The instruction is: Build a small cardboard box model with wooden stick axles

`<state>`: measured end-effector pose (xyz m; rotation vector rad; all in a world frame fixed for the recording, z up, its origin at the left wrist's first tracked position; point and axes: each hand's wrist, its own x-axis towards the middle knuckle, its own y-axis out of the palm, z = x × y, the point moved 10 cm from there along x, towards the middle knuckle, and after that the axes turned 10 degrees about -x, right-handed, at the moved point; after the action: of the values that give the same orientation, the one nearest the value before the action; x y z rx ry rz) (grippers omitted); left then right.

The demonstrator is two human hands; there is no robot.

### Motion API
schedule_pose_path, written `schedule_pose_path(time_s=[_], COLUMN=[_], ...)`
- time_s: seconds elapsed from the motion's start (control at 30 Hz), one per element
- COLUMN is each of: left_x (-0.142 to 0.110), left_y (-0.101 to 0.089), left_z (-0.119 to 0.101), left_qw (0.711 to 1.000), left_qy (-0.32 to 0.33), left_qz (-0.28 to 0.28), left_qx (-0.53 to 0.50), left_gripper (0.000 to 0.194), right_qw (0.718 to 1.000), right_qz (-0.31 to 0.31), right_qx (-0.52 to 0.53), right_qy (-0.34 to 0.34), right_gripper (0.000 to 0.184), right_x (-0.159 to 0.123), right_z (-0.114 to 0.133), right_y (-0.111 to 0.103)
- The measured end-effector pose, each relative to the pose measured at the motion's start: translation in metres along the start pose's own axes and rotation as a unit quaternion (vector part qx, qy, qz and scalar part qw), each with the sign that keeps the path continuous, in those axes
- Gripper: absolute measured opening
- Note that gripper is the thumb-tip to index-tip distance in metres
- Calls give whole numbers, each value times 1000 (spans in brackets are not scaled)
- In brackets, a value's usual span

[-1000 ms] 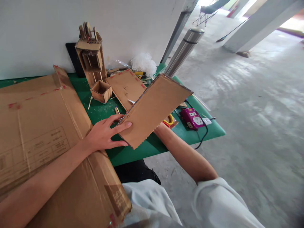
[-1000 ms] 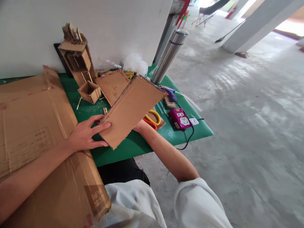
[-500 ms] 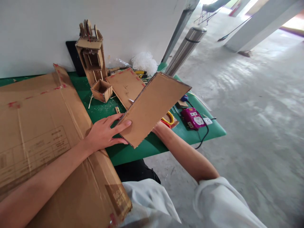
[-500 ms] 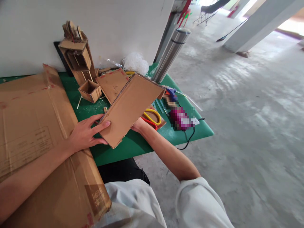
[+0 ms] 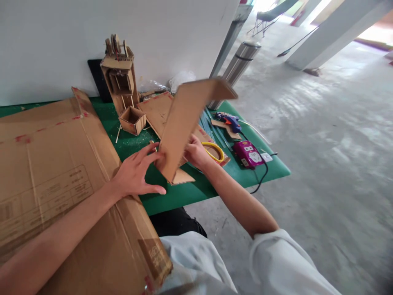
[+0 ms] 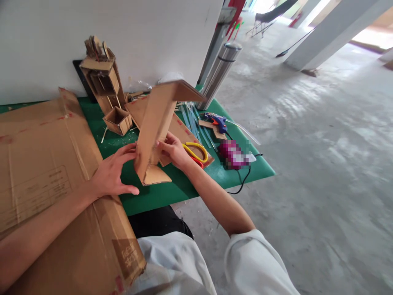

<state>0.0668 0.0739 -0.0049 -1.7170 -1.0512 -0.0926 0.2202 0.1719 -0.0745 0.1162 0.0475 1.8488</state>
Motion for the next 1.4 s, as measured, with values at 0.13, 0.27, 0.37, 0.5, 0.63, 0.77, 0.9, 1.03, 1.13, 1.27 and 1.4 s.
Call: schedule_pose_path(time_s=[0.13, 0.27, 0.37, 0.5, 0.63, 0.77, 0.9, 1.03, 1.13, 1.27, 1.4], left_x=[-3, -6, -6, -6, -10, -12, -10, -10, -11, -13, -19], left_y=[-12, -14, -17, -18, -14, -15, -17, -20, -18, -17, -16], left_z=[23, 50, 57, 58, 63, 64, 69, 80, 86, 87, 93], left_qw=[985, 960, 953, 950, 942, 939, 930, 893, 864, 849, 836], left_qy=[-74, -201, -251, -254, -254, -253, -256, -270, -296, -320, -335], left_qz=[-75, -94, -94, -103, -111, -121, -143, -196, -212, -214, -227], left_qx=[-134, -170, -143, -152, -188, -199, -223, -303, -347, -362, -372], left_gripper=[100, 67, 44, 40, 40, 38, 34, 32, 28, 28, 28], right_qw=[997, 988, 984, 981, 981, 984, 988, 992, 992, 995, 995], right_qz=[-51, -49, -31, -27, -19, -2, 10, 57, 75, 57, 10], right_qx=[-20, -112, -134, -147, -146, -123, -105, -56, -31, -34, -52], right_qy=[-62, -100, -112, -121, -125, -126, -114, -102, -93, -80, -80], right_gripper=[38, 38, 39, 39, 35, 31, 37, 43, 35, 29, 27], right_x=[-2, -6, -7, -8, -9, -10, -12, -12, -12, -12, -10], right_z=[22, 33, 33, 33, 33, 34, 33, 28, 25, 24, 29], right_y=[-16, -14, -8, -9, -9, -5, -2, 3, 4, 1, -6])
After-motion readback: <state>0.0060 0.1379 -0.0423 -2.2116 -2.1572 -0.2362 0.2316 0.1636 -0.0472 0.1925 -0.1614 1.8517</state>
